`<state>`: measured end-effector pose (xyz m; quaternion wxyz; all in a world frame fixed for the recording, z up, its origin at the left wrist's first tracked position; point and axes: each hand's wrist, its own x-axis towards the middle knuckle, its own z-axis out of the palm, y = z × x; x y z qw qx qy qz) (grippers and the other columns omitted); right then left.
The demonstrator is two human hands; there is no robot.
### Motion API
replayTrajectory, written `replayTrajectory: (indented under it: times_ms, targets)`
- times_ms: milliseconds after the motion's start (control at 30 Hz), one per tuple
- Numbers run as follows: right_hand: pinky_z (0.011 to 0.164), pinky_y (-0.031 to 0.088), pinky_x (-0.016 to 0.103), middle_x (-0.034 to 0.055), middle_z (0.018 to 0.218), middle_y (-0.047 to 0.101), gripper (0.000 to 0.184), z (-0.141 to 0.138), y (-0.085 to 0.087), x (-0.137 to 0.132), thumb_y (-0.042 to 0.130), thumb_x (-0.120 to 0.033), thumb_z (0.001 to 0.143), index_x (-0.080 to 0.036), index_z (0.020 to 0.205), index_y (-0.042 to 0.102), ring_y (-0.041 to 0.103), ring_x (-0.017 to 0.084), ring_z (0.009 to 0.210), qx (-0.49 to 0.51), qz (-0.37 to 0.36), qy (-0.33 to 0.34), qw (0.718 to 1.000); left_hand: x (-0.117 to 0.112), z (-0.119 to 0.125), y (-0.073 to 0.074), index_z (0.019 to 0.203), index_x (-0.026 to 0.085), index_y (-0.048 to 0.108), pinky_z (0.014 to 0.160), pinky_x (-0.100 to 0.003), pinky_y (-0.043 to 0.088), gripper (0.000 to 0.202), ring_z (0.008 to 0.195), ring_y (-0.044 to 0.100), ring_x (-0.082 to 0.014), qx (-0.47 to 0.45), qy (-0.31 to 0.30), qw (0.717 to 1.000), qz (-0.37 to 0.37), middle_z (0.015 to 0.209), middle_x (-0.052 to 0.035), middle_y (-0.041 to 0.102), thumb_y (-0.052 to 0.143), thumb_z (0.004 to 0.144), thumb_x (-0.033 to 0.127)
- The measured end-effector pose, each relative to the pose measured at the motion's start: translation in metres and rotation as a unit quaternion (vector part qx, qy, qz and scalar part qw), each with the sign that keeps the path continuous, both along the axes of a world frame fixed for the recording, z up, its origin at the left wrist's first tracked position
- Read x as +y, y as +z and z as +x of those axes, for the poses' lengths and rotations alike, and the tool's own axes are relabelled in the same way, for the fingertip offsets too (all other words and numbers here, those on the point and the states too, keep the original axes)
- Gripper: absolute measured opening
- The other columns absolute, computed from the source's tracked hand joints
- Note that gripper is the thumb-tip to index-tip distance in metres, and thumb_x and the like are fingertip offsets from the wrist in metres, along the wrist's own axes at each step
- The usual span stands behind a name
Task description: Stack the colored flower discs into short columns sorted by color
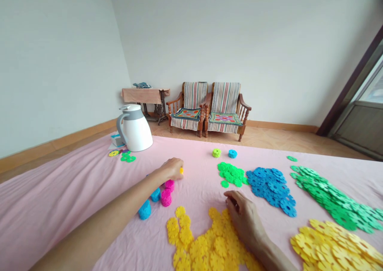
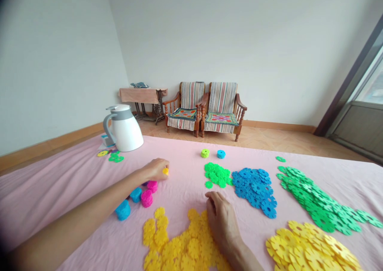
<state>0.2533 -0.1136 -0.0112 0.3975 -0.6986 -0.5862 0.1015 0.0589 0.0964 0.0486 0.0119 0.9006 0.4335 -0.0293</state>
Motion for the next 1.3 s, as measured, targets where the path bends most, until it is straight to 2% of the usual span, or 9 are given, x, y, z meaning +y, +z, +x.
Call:
replayTrajectory:
  times_ms: [200,400,567,667,833,933,1067,1300]
  targets:
    - [0.069,0.044,0.028,0.0048,0.083,0.065,0.026,0.0,0.0,0.0,0.039,-0.017,0.081,-0.018,0.091,0.063,0.059,0.018,0.076,-0.005,0.001,0.009,1.0,0.013,-0.012,0.004,0.095,0.023,0.066,0.068,-0.02,0.045,0.036,0.082,0.063,-0.0167,-0.041,-0.019,0.999,-0.015,0.089,0.0009,0.069,0.067,0.061,0.034]
    - [0.067,0.043,0.028,0.0051,0.081,0.064,0.027,0.0,0.0,0.0,0.038,-0.018,0.082,-0.018,0.091,0.064,0.059,0.017,0.074,-0.003,0.0,0.015,1.0,0.013,-0.011,-0.004,0.098,0.023,0.067,0.07,-0.021,0.045,0.037,0.083,0.063,-0.0171,-0.057,-0.024,0.998,-0.016,0.091,-0.001,0.069,0.066,0.063,0.034]
    - [0.067,0.043,0.029,0.0059,0.081,0.064,0.028,0.001,-0.001,0.0,0.038,-0.018,0.082,-0.018,0.09,0.064,0.059,0.017,0.074,-0.005,0.005,0.015,1.0,0.014,-0.009,-0.007,0.093,0.023,0.069,0.072,-0.022,0.045,0.03,0.085,0.064,-0.0189,-0.049,-0.018,0.999,-0.016,0.093,-0.0028,0.069,0.063,0.064,0.028]
    - [0.068,0.044,0.029,0.0065,0.081,0.064,0.027,0.001,0.0,0.0,0.038,-0.019,0.082,-0.018,0.09,0.064,0.059,0.018,0.075,-0.002,0.003,0.017,1.0,0.014,-0.01,-0.005,0.094,0.023,0.068,0.074,-0.023,0.045,0.029,0.087,0.063,-0.0194,-0.038,-0.019,0.999,-0.017,0.094,-0.0033,0.069,0.061,0.066,0.026]
    - [0.068,0.044,0.03,0.0065,0.082,0.063,0.026,0.0,0.002,-0.001,0.038,-0.019,0.083,-0.018,0.088,0.063,0.059,0.018,0.076,0.001,0.0,0.02,1.0,0.005,-0.01,0.003,0.107,0.024,0.061,0.079,-0.027,0.044,0.041,0.095,0.06,-0.0231,-0.009,-0.035,0.999,-0.018,0.103,-0.0052,0.064,0.062,0.066,0.026]
    - [0.07,0.044,0.029,0.006,0.081,0.063,0.025,0.0,0.002,-0.001,0.038,-0.018,0.083,-0.018,0.087,0.063,0.059,0.018,0.077,-0.003,-0.004,0.018,1.0,-0.002,-0.01,0.008,0.109,0.027,0.057,0.073,-0.027,0.044,0.044,0.088,0.059,-0.0218,0.016,-0.059,0.998,-0.032,0.106,-0.0052,0.06,0.06,0.065,0.022]
    - [0.07,0.044,0.029,0.006,0.082,0.063,0.026,0.001,0.001,0.0,0.038,-0.017,0.082,-0.018,0.087,0.063,0.059,0.018,0.077,-0.008,-0.001,0.019,1.0,-0.007,-0.01,0.013,0.106,0.029,0.055,0.064,-0.022,0.042,0.04,0.075,0.057,-0.0157,0.041,-0.082,0.994,-0.06,0.101,-0.0018,0.056,0.057,0.067,0.02]
    - [0.069,0.045,0.028,0.0061,0.081,0.063,0.026,0.001,0.001,0.001,0.038,-0.018,0.082,-0.018,0.087,0.063,0.06,0.018,0.077,-0.013,0.005,0.02,1.0,-0.004,-0.008,0.015,0.097,0.027,0.056,0.063,-0.021,0.04,0.03,0.075,0.055,-0.0142,0.044,-0.124,0.988,-0.077,0.097,0.0005,0.054,0.054,0.069,0.017]
